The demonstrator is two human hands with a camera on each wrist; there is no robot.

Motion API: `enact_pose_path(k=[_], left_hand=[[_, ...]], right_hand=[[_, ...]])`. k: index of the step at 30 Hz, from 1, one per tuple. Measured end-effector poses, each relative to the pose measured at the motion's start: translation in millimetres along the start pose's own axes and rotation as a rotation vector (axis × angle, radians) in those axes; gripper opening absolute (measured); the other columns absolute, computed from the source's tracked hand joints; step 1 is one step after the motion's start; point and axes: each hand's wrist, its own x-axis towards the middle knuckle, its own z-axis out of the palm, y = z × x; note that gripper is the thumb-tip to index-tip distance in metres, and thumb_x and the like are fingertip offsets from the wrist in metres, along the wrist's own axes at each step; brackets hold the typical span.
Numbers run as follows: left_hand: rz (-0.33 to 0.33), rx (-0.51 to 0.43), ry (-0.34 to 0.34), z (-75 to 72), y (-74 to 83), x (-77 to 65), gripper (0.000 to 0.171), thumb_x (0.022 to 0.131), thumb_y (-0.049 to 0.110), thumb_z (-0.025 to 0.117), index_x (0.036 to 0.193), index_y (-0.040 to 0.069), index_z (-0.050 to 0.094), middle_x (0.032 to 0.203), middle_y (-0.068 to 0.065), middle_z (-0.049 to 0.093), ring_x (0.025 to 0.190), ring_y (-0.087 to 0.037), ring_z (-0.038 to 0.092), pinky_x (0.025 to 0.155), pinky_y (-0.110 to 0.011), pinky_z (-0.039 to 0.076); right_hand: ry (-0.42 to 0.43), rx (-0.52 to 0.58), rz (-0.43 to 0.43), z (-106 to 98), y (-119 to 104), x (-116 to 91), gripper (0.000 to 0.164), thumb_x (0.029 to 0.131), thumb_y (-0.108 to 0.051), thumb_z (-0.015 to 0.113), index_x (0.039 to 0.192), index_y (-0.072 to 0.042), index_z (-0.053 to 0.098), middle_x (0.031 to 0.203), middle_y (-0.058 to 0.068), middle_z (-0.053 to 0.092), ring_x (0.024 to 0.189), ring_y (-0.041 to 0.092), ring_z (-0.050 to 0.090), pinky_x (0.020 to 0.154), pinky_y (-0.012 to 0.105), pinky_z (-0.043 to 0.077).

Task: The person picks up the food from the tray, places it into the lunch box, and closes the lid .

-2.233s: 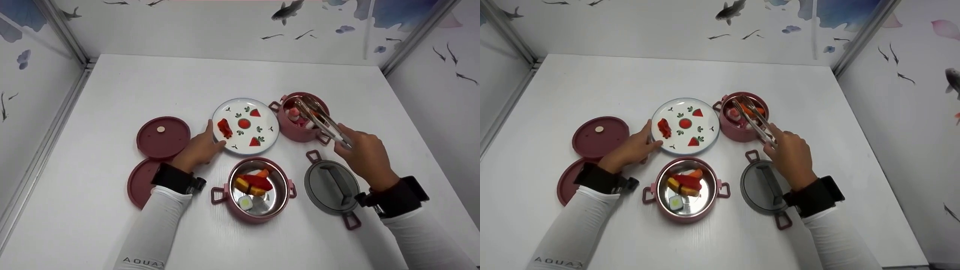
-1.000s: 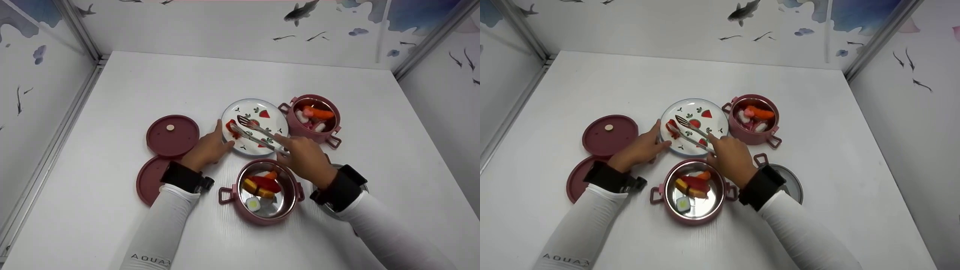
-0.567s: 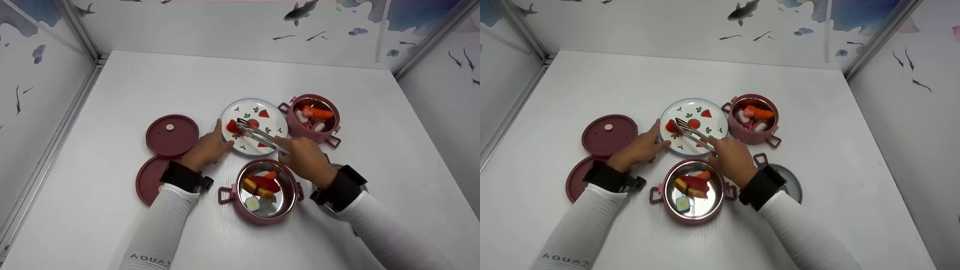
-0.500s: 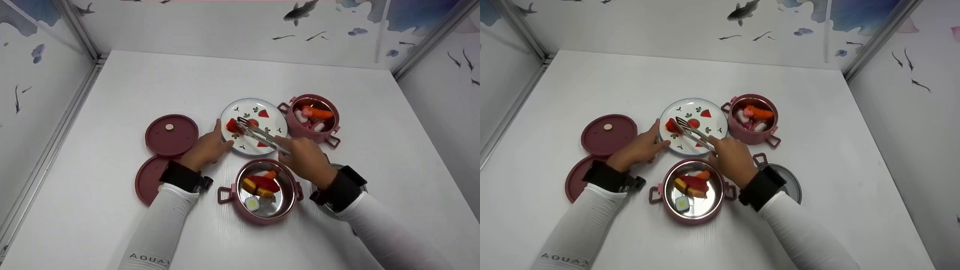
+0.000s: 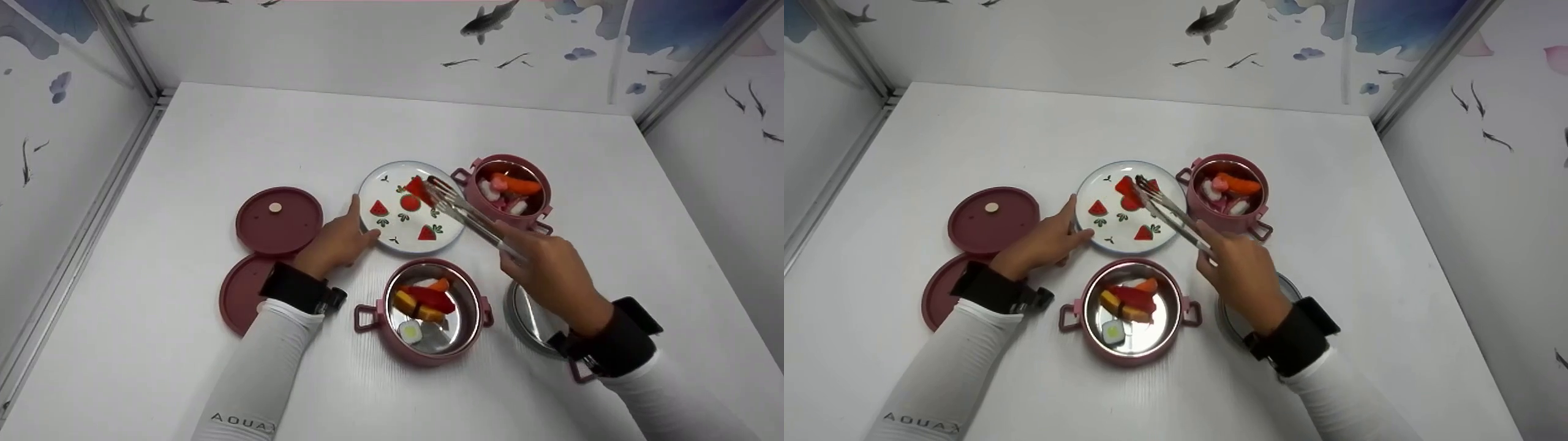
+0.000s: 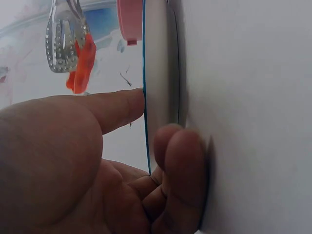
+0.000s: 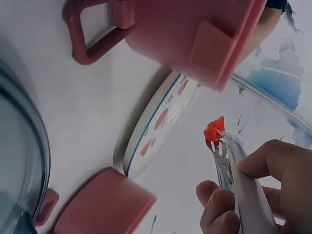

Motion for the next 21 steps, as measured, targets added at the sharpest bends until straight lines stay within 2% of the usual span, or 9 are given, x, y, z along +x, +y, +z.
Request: enact_pose_path(k=[6,10,15,21], left_hand=[[-0.005,0.003,-0.003,-0.3,1.1,0.2,0.093,0.101,0.045,0.052,0.16,0.006,-0.009,0.132,-0.023,0.06,0.102,-0.031,0.065,0.087,-0.037,0.05],[-0.008,0.003,-0.005,0.2,2.1,-1.1,0.093,0.101,0.045,0.052,0.16,0.007,-0.009,0.116,-0.021,0.066,0.081,-0.026,0.067,0.076,-0.034,0.051],[-0.028,-0.007,-0.01,-0.1,1.8,-3.6,0.093,0.101,0.045,0.052,0.16,0.008,-0.01,0.098,-0.016,0.068,0.056,-0.018,0.061,0.063,-0.03,0.048],[-0.024,-0.02,-0.012,-1.0,2.4,-3.5,0.093,0.101,0.046,0.051,0.161,0.01,-0.011,0.096,-0.015,0.067,0.052,-0.016,0.059,0.058,-0.03,0.047]], right_hand=[[0.104,-0.012,0.05,-24,27,-18,0.046,0.084,0.002,0.069,0.13,-0.005,0.067,0.088,0.016,0.075,0.056,0.015,0.047,0.047,0.021,0.036],[0.174,-0.043,0.06,-29,47,-30,0.046,0.081,0.006,0.069,0.127,-0.001,0.068,0.092,0.024,0.074,0.053,0.014,0.043,0.045,0.019,0.031],[0.183,-0.048,0.068,-27,60,-35,0.044,0.081,0.005,0.069,0.125,0.002,0.069,0.085,0.023,0.074,0.05,0.01,0.037,0.043,0.02,0.028],[0.194,-0.038,0.069,-26,64,-37,0.044,0.081,0.005,0.068,0.124,0.002,0.069,0.085,0.023,0.074,0.049,0.01,0.035,0.043,0.02,0.028]])
